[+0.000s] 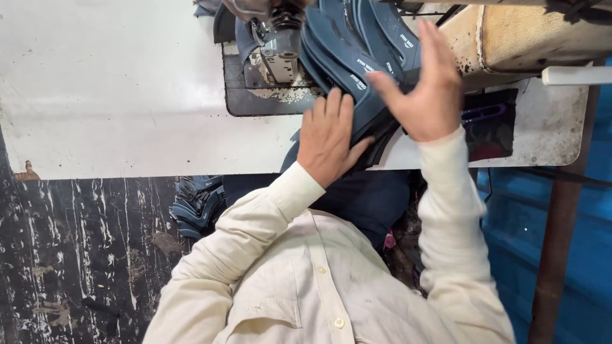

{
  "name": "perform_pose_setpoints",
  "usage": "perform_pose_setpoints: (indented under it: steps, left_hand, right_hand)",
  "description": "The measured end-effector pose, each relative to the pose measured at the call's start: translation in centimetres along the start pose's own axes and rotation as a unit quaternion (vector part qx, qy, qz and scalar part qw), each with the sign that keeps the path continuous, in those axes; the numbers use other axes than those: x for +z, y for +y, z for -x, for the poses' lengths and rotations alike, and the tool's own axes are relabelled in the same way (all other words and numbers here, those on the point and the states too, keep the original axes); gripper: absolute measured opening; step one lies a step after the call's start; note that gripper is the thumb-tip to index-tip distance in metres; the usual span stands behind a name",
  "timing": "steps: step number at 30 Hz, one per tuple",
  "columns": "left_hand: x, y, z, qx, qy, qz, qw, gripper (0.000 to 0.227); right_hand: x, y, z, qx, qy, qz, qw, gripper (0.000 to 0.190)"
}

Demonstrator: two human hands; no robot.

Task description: The person operates a sewing machine to stitch dark blue shoe parts. They repeatedly pick up parts from a pile, guide them under the needle, and remove the stitched items. The camera shakes significantly at times, obscuring the view.

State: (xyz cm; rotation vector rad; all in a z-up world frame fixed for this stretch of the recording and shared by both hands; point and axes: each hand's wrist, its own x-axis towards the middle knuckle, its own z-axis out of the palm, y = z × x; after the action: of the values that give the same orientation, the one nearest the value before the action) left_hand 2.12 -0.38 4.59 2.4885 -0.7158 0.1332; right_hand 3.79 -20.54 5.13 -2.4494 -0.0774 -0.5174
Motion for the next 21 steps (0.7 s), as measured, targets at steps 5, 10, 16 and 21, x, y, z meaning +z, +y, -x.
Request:
perform_pose_setpoints:
  steps: [5,10,16,21]
  left_hand:
    - [2.4,-2.1,2.6,-0.078,0.001,0.022,0.997,0.091]
    - [2.1,0.3,3.6,-0.092,-0.053,0.172,0.979,0.098]
    - [7.5,1.0,4.7,-0.083,0.016,0.149,0.985,0.088]
    - [5.2,1.2,3.7,-0.097,0.013,0.165,0.981,0.088]
  right_hand:
    - [5.8,3.2,-3.9,0.039,-0.164,0.096,0.981,0.126]
    - [3.3,-0.2,-3.6,0.002,-0.246,0.113,0.963,0.124]
    - [2.7,-0.7,-3.0,-0.016,-0.253,0.157,0.954,0.126]
    - [4.7,1.0,-1.0,-0.087,-0.184,0.2,0.958,0.122]
